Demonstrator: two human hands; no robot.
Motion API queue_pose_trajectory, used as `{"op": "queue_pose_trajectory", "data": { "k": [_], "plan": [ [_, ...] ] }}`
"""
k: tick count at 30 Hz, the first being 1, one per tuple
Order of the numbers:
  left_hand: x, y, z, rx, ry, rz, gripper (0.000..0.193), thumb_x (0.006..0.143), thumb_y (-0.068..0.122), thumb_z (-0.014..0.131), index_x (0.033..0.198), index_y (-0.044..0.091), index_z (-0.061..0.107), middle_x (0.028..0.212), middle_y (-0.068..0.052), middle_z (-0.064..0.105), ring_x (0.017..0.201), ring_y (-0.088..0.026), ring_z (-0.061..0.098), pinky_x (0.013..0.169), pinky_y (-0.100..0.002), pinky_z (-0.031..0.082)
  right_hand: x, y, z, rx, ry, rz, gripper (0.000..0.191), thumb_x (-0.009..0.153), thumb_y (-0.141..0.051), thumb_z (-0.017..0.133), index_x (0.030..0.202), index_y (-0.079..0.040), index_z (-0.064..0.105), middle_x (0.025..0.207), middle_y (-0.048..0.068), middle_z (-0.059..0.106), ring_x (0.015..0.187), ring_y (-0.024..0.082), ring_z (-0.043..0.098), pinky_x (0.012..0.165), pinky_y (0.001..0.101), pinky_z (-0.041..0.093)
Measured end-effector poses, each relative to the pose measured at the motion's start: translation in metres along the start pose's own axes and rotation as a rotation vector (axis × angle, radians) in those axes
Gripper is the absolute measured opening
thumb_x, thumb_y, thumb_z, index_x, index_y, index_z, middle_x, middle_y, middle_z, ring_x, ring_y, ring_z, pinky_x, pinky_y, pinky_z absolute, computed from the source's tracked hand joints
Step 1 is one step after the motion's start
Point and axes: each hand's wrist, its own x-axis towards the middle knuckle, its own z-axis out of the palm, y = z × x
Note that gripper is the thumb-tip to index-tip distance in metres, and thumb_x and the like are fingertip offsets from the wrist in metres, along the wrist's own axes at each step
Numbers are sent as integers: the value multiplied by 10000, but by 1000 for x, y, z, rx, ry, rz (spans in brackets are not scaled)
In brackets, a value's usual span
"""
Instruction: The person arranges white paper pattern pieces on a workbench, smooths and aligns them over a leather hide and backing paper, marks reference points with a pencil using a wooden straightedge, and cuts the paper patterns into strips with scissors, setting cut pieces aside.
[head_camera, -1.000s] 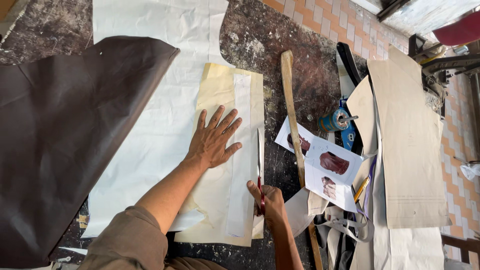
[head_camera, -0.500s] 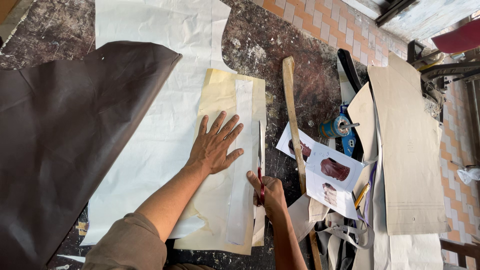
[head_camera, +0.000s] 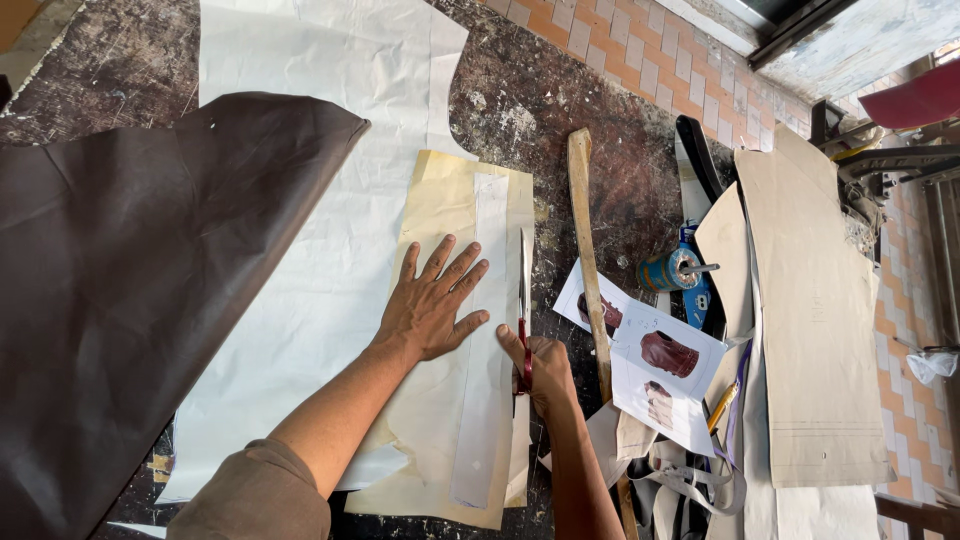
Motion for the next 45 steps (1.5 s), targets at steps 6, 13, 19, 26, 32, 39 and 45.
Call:
{"op": "queue_pose_trajectory", "data": {
  "k": [6, 13, 19, 26, 32, 39, 45],
  "plan": [
    [-1, 0, -6, -12, -1, -2, 752, 962, 676, 266, 1595, 276, 194, 1685, 43, 79, 1544, -250, -1, 1230, -576, -13, 22, -12, -1, -10, 5, 51, 657, 740, -634, 794, 497, -121, 465, 419, 25, 453, 308, 146, 449, 295, 321, 394],
    [1, 1, -12, -5, -50, -14, 757, 959, 680, 264, 1596, 282, 168, 1685, 49, 64, 1545, -248, -14, 1232, -572, -20, 41, -18, 0, -74, 7, -16, 696, 736, -683, 789, 500, -119, 457, 432, 9, 438, 321, 137, 447, 295, 328, 404],
    [2, -2, -12, -17, -45, -7, 760, 959, 678, 264, 1596, 277, 167, 1685, 45, 69, 1543, -254, -13, 1231, -570, -13, 41, -23, 0, -70, 16, -17, 662, 712, -691, 776, 514, -134, 476, 421, 22, 445, 303, 148, 441, 282, 339, 408],
    [3, 0, -17, -35, -39, 1, 754, 962, 671, 262, 1594, 274, 164, 1681, 44, 75, 1540, -260, -4, 1227, -577, 3, 65, -61, 0, -60, 16, 16, 679, 719, -723, 751, 511, -141, 470, 433, 17, 453, 324, 139, 469, 297, 297, 420],
    [3, -3, -17, -48, -29, 1, 757, 966, 669, 284, 1594, 260, 174, 1680, 35, 91, 1543, -268, 9, 1224, -587, 16, 82, -64, 2, -98, -1, 16, 700, 743, -749, 737, 519, -131, 494, 464, 6, 457, 340, 134, 445, 318, 303, 372],
    [-1, -2, -14, -30, 29, 9, 764, 972, 656, 291, 1597, 231, 179, 1682, 31, 91, 1544, -272, 9, 1225, -585, 19, 77, -68, -3, -321, 5, -3, 731, 803, -677, 744, 532, -17, 583, 501, 97, 527, 416, 178, 516, 398, 340, 421],
    [-12, -1, -9, -20, -17, -6, 754, 989, 645, 274, 1609, 231, 167, 1699, 39, 63, 1556, -255, -1, 1244, -565, 5, -20, 0, -17, 32, 61, 107, 564, 788, -488, 838, 613, -10, 596, 524, 75, 557, 417, 182, 535, 386, 328, 397]
  ]
}}
